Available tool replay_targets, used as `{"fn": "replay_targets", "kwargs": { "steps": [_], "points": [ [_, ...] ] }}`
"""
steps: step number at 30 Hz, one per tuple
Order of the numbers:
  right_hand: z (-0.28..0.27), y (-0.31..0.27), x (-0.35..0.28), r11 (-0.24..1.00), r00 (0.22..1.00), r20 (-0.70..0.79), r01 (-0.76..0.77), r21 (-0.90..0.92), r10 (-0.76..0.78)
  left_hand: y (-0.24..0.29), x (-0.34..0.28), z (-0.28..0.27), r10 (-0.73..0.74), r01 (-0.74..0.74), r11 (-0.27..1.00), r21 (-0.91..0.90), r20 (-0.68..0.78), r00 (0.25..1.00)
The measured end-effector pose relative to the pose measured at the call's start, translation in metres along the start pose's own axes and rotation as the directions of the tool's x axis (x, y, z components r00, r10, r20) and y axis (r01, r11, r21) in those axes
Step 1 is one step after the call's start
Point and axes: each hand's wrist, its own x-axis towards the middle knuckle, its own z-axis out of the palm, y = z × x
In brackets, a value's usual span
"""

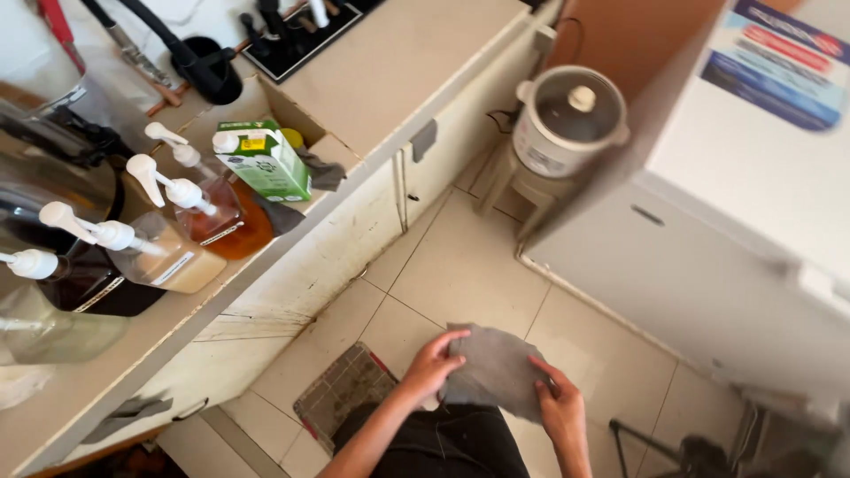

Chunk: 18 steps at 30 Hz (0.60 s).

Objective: Cleaning and organizing a coffee shop counter and brewing station area.

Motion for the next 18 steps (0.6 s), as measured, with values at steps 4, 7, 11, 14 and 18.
{"fn": "replay_targets", "kwargs": {
  "steps": [4,7,11,14,18],
  "points": [
    [0.06,-0.131,0.137,0.962,0.974,0.066,0.224,-0.154,-0.216,0.067,0.095,-0.071,0.468,-0.473,0.88,0.039,-0.236,0.852],
    [0.111,-0.226,0.199,0.817,0.818,0.178,0.568,-0.102,-0.546,0.124,0.111,-0.121,0.78,-0.823,0.541,0.175,-0.469,0.414],
    [0.198,-0.337,0.288,0.751,0.755,0.325,0.638,-0.167,-0.569,0.188,0.148,-0.198,0.253,-0.481,0.856,-0.191,-0.655,0.712],
    [0.27,-0.379,0.35,0.5,0.544,0.394,0.838,-0.218,-0.741,0.168,0.217,-0.253,0.333,-0.476,0.877,0.059,-0.79,0.515],
    [0.362,-0.36,0.421,0.244,0.364,0.538,0.928,-0.282,-0.761,0.214,0.239,-0.291,0.489,-0.326,0.863,0.386,-0.8,0.348]
  ]
}}
